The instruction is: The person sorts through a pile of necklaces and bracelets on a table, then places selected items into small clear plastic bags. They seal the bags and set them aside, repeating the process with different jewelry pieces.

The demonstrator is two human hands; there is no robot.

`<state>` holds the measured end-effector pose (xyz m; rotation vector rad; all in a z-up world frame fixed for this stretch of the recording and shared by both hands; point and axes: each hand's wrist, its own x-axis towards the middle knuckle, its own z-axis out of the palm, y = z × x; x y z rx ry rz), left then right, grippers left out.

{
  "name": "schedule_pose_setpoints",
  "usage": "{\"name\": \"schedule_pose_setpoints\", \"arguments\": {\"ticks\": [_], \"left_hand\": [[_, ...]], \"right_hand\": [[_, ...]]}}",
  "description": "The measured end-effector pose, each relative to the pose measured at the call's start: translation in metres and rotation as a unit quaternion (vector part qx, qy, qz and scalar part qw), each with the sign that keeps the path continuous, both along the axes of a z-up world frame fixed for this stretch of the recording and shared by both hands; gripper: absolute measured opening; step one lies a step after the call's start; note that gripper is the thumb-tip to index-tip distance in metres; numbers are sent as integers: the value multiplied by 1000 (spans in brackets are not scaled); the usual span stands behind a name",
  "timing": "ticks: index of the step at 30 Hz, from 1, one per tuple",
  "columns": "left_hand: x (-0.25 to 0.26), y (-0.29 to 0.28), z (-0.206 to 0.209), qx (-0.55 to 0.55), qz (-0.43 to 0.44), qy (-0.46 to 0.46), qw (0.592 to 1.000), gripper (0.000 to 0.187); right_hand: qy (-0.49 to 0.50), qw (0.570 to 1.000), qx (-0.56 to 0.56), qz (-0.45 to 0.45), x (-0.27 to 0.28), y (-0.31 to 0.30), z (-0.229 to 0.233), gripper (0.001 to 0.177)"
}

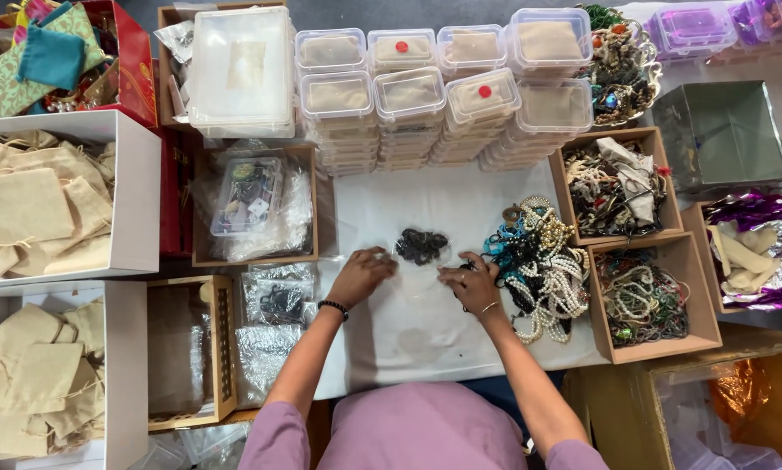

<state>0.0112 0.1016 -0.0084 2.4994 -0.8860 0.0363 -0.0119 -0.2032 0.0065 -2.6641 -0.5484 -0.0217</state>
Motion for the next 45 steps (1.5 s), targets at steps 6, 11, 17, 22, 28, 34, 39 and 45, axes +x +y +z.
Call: {"name": "schedule_pose_setpoints", "arguments": {"ticks": [6,11,17,22,28,34,39,45], "left_hand": [[-2,-33,13,-192,240,132,942,8],[10,-52,11,-189,334,186,905,17],[20,-56,23,-199,378,297,854,33],[29,-63,11,-181,404,365,819,41],[58,-43,-113,-90,320,484,810,40],[44,-18,31,-216,295,476,800,53],[18,-25,56,-437,148,481,745,55],[9,-50,25,-547,280,457,644,36]], "right_hand": [[102,964,162,-183,16,-3,-67,16],[145,903,341,-217,27,-1,-97,20],[178,851,410,-275,36,16,-58,32],[-16,969,-4,-247,25,29,-14,40],[-71,989,-12,126,55,23,-8,54],[304,940,126,96,102,8,25,42],[476,850,212,78,117,3,36,44],[495,775,385,-72,101,5,11,37]]}}
